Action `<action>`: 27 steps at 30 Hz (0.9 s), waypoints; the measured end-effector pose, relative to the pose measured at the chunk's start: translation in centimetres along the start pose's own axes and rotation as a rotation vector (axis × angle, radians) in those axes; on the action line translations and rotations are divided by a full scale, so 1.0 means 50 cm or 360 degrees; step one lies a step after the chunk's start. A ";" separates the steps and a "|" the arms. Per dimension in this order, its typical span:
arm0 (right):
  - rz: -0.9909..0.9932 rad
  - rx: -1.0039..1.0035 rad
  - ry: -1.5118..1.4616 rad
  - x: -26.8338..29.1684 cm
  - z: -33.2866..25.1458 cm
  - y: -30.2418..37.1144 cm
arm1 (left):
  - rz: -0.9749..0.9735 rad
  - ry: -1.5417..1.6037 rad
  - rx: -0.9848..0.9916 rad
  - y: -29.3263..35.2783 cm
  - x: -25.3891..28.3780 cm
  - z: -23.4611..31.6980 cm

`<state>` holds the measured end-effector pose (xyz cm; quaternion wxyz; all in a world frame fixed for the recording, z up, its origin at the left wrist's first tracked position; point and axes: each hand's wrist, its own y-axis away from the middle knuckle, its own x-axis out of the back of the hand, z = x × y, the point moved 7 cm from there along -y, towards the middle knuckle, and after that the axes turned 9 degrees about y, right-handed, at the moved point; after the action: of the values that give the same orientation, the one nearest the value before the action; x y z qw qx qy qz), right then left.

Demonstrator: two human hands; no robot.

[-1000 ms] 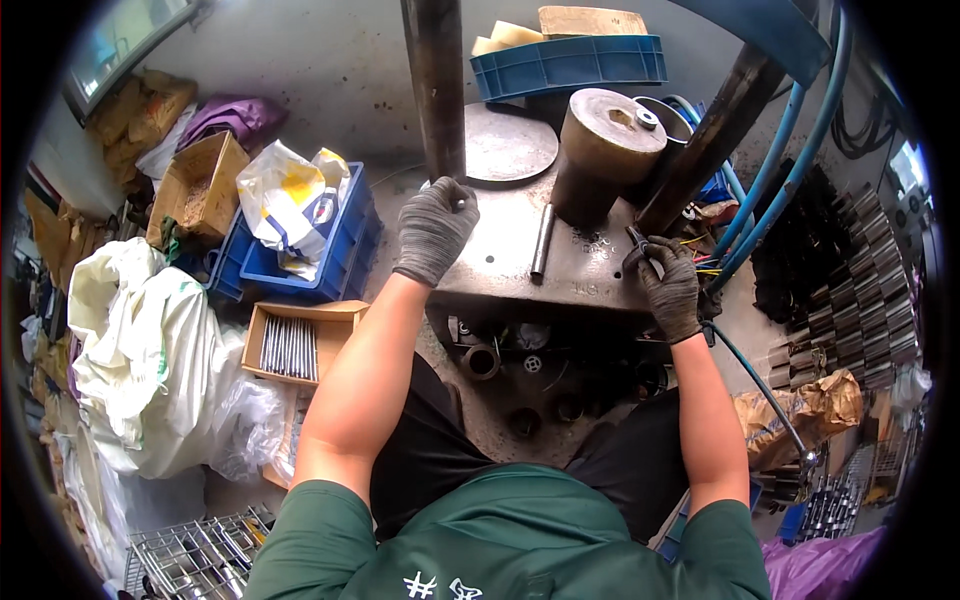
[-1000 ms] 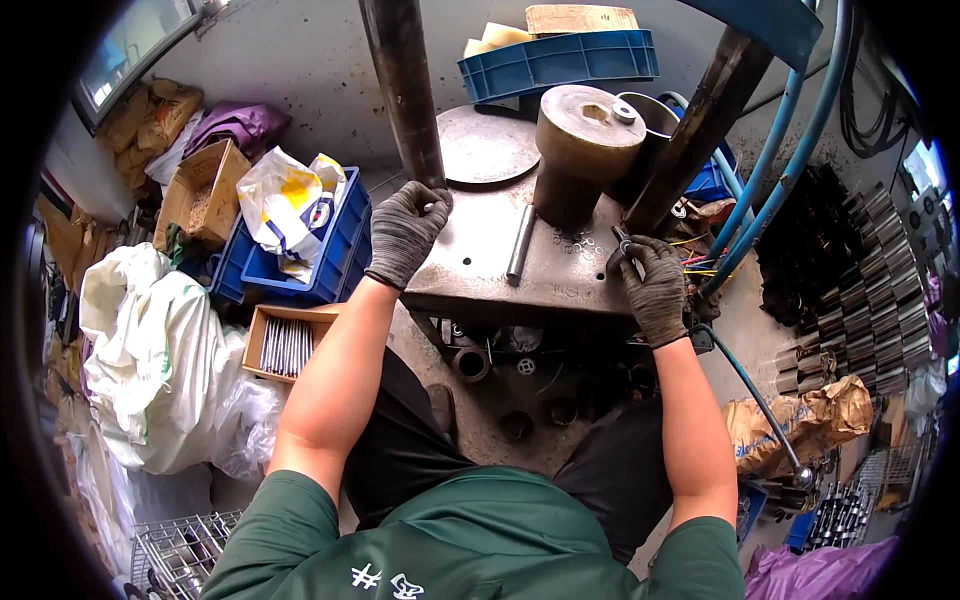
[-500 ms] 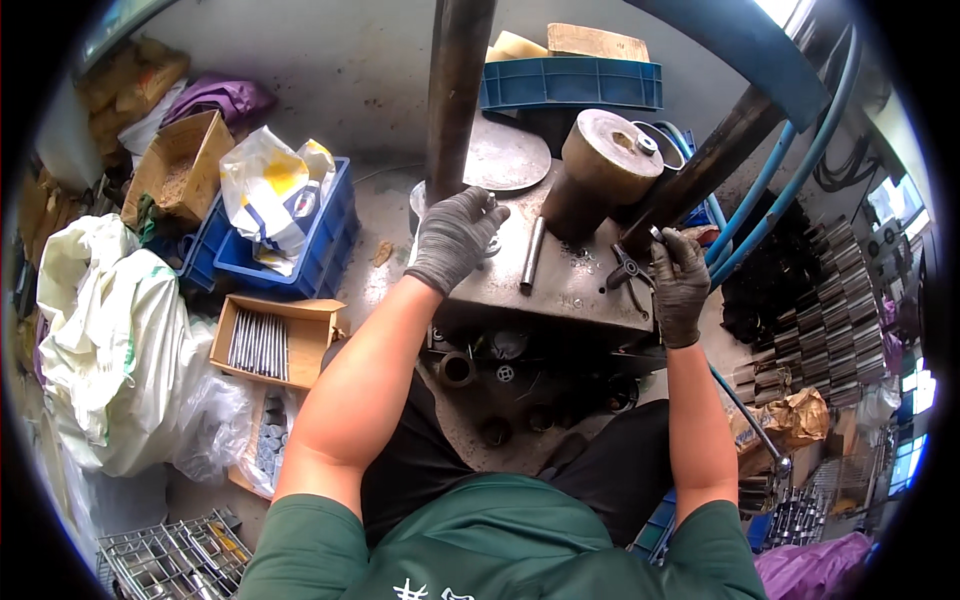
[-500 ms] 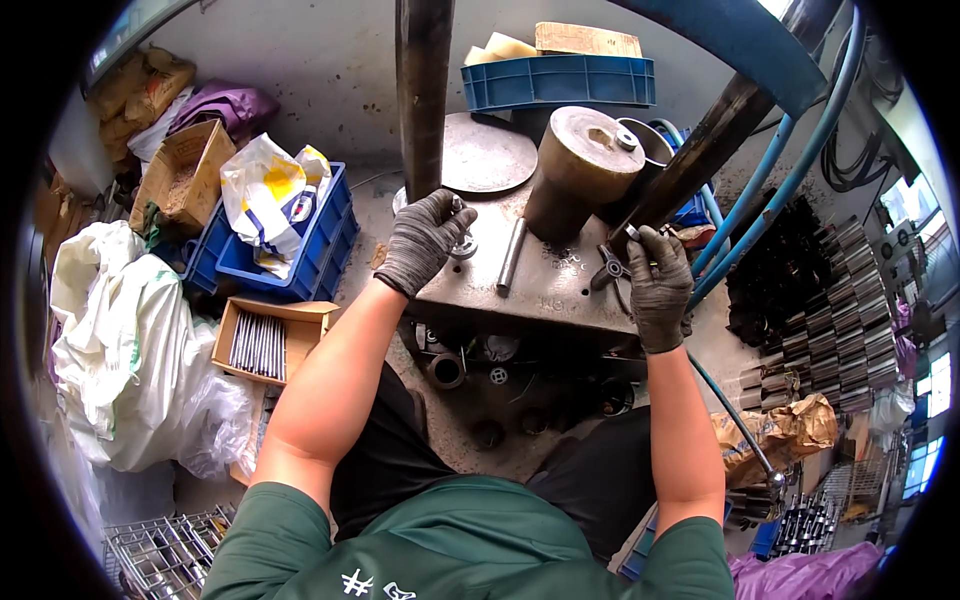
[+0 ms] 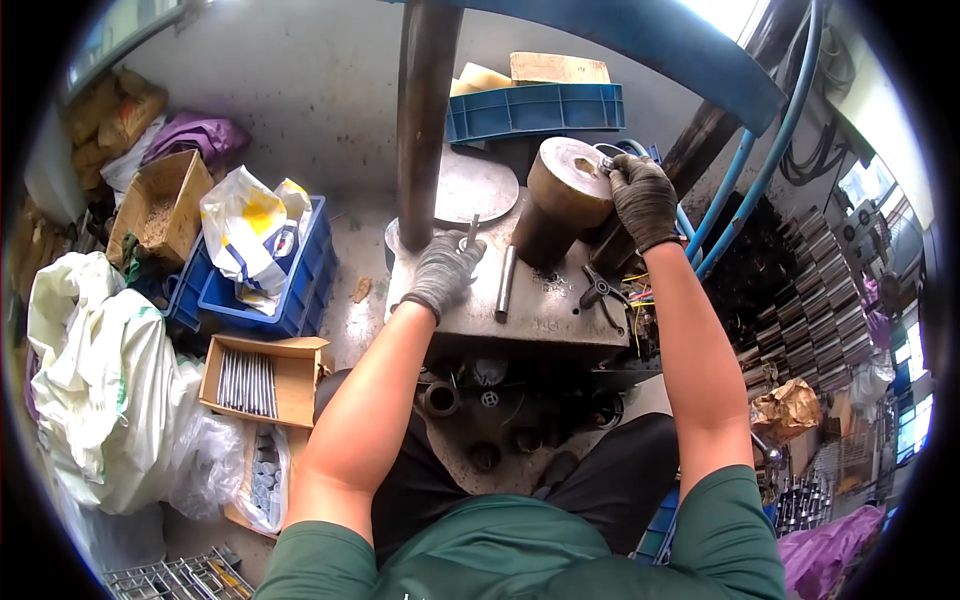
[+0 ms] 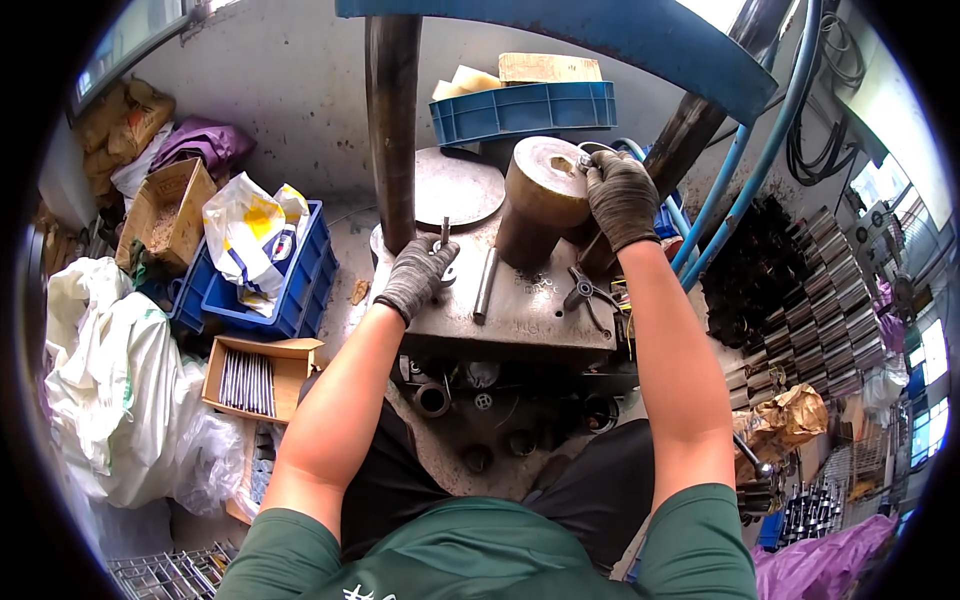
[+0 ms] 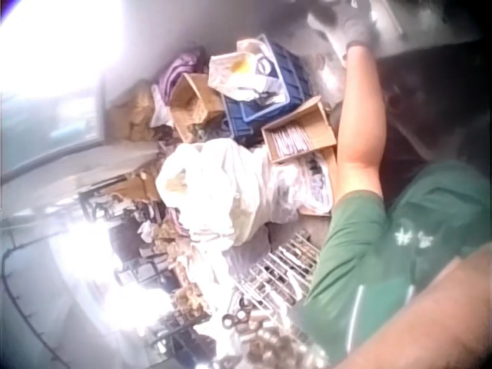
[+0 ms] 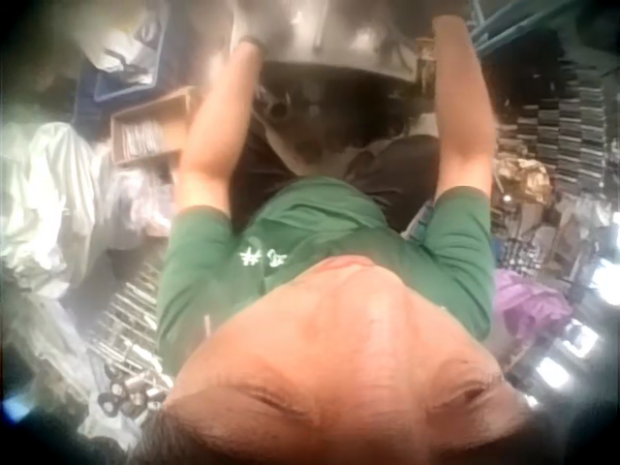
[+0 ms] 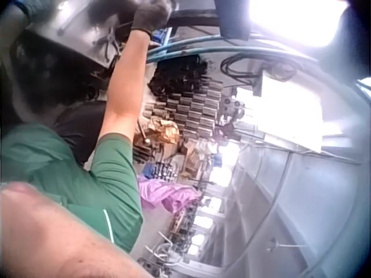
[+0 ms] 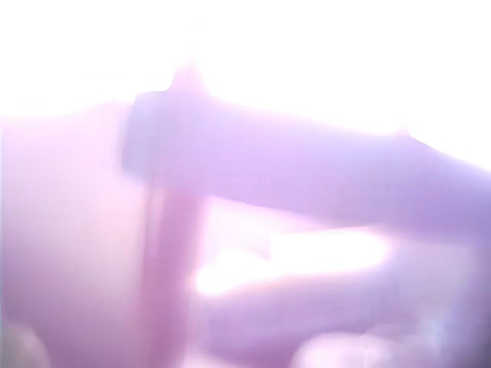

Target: The person places a metal rod into a fixture, fits a circular metal plate onto it, and pulls a lever to press the components together. They repeat this process by taking parts from nearby bins and placing the completed assemblies into a separate container.

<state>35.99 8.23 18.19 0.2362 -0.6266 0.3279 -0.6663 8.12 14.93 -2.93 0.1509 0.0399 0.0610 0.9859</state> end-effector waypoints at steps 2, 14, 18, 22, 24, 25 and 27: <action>-0.0017 -0.0037 0.0026 -0.007 0.018 0.008 | -0.0080 0.0060 0.0286 0.044 -0.018 0.035; -0.0203 0.0012 -0.0695 0.126 -0.007 0.351 | -0.0094 0.0220 0.0130 0.050 -0.008 0.027; -0.0613 -0.0076 -0.0912 0.082 0.003 0.491 | -0.0136 0.0407 -0.0083 -0.008 0.000 -0.069; -0.0808 0.0208 -0.0939 0.087 0.002 0.509 | -0.0074 -0.0114 -0.0400 0.008 -0.004 -0.058; -0.0851 0.0287 -0.0916 0.076 0.003 0.511 | 0.0019 -0.0002 -0.0343 0.021 -0.004 -0.070; -0.0925 0.0309 -0.0915 0.069 0.001 0.518 | 0.0066 0.0055 -0.0325 0.032 -0.013 -0.056; -0.1056 0.0347 -0.0893 0.059 0.002 0.522 | 0.0013 0.0286 -0.0564 0.069 -0.048 0.010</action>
<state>33.29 -11.52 1.07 0.1543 -0.8258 -0.0398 -0.5409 9.44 10.98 -2.11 0.1456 -0.0753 -0.1005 0.9813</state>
